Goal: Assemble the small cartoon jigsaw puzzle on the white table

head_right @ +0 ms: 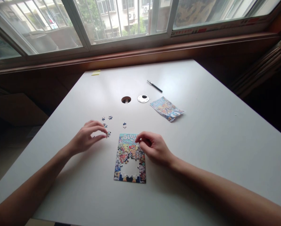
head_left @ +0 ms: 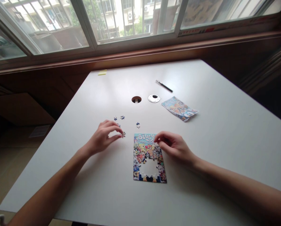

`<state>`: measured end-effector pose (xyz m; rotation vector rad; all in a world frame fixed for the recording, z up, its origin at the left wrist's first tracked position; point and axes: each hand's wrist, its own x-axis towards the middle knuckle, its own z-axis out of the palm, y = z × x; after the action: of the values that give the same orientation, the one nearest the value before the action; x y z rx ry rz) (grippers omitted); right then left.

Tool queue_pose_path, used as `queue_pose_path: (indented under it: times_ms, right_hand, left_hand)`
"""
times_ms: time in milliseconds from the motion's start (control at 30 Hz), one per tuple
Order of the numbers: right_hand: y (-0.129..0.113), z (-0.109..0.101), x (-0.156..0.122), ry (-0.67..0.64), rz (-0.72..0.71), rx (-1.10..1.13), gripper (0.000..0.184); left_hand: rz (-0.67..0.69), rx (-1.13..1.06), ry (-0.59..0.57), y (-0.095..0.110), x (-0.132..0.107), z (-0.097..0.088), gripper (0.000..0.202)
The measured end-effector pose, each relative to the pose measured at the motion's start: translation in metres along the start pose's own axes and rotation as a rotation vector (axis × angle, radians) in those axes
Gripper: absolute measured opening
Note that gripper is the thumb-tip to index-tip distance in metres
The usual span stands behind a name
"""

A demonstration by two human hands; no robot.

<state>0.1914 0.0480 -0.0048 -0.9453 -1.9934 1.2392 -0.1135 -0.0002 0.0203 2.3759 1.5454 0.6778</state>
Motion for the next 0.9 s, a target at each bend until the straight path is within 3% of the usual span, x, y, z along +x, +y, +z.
queue_pose_path:
  times_ms: [133,233,400,900]
  right_hand:
    - [0.0,0.002,0.0,0.006,-0.028,-0.006,0.016]
    - [0.0,0.002,0.0,0.005,-0.05,-0.035,0.016]
    - [-0.003,0.002,0.0,-0.013,-0.094,-0.076,0.018]
    - [-0.003,0.002,0.0,-0.03,-0.106,-0.084,0.018]
  left_hand:
    - [0.137,-0.12,-0.046,0.061,-0.002,0.033,0.008]
    - [0.179,-0.102,-0.033,0.081,-0.006,0.054,0.009]
    - [0.207,-0.061,-0.002,0.076,-0.009,0.064,0.006]
    - [0.24,-0.013,0.047,0.08,-0.011,0.064,0.005]
